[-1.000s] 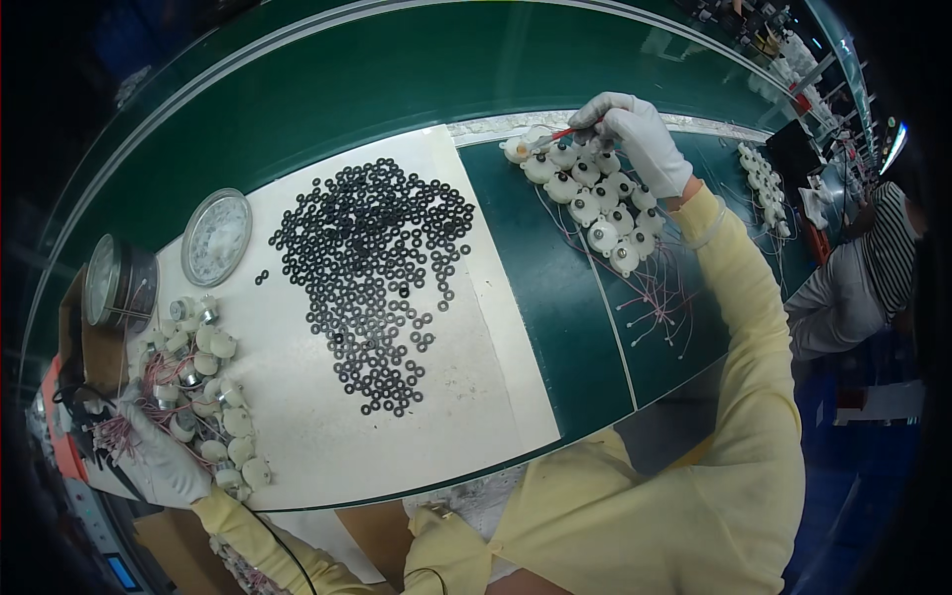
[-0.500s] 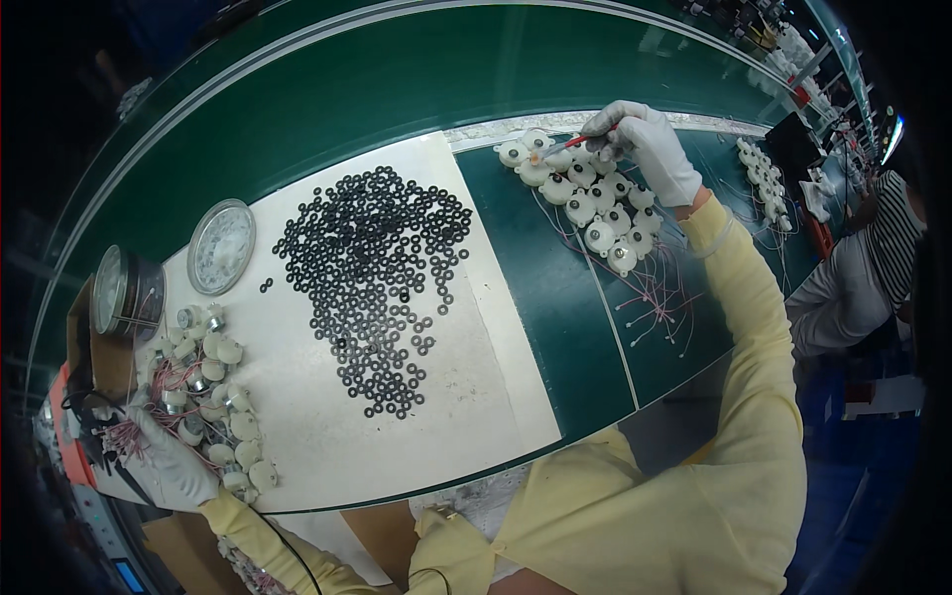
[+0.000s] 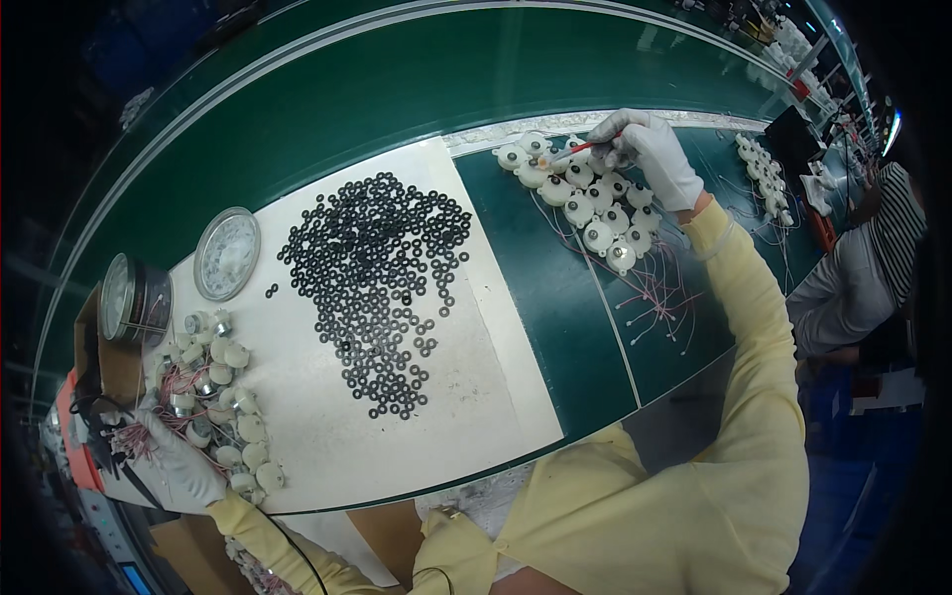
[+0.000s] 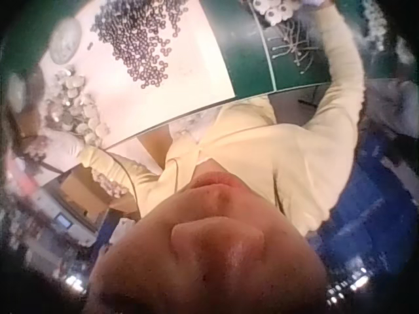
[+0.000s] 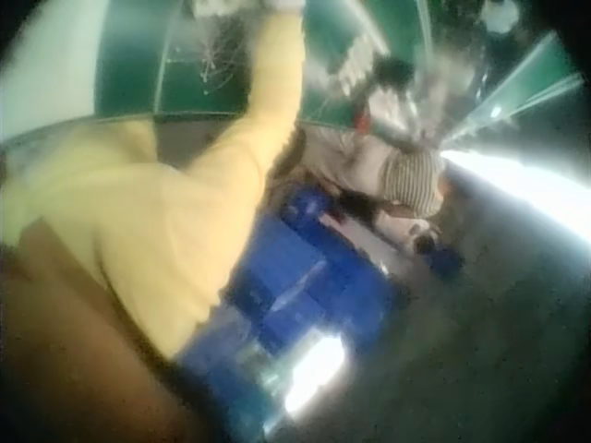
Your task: The person assembles small white electrical components with wires by inserting black washers into their centers. They pick up components from a box, place them on the table, and use a red tool to press the washers into place. The person also organizes the components and washers on the work surface.
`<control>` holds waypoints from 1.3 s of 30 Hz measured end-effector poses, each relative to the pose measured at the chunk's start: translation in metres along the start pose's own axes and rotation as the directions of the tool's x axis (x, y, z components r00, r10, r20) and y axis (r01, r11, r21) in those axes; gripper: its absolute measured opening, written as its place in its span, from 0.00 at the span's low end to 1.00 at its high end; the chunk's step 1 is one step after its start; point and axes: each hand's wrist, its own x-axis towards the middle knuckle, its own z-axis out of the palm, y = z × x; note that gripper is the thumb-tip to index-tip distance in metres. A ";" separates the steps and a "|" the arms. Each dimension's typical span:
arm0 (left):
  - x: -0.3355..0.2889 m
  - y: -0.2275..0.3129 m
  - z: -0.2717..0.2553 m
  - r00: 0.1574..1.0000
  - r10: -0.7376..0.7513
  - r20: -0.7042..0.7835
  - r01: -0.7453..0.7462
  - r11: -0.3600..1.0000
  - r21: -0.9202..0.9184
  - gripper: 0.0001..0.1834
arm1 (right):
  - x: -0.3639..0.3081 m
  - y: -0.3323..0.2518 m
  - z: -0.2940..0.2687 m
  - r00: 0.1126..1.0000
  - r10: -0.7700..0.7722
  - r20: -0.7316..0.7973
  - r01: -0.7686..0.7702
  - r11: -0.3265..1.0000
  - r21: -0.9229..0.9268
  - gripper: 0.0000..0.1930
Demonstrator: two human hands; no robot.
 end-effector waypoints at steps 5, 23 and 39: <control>-0.003 -0.003 0.002 1.000 0.011 -0.008 -0.011 1.000 0.026 0.32 | -0.004 -0.002 -0.013 0.996 -0.059 -0.071 0.061 0.998 0.025 0.18; -0.021 -0.020 0.043 0.999 0.025 0.042 -0.016 0.980 -0.201 0.31 | -0.010 -0.005 0.002 0.998 -0.010 0.058 0.008 1.000 0.025 0.15; -0.013 -0.004 0.017 0.998 -0.053 0.037 0.061 0.951 -0.303 0.26 | 0.002 -0.015 0.012 0.999 -0.030 0.025 0.031 0.999 -0.043 0.17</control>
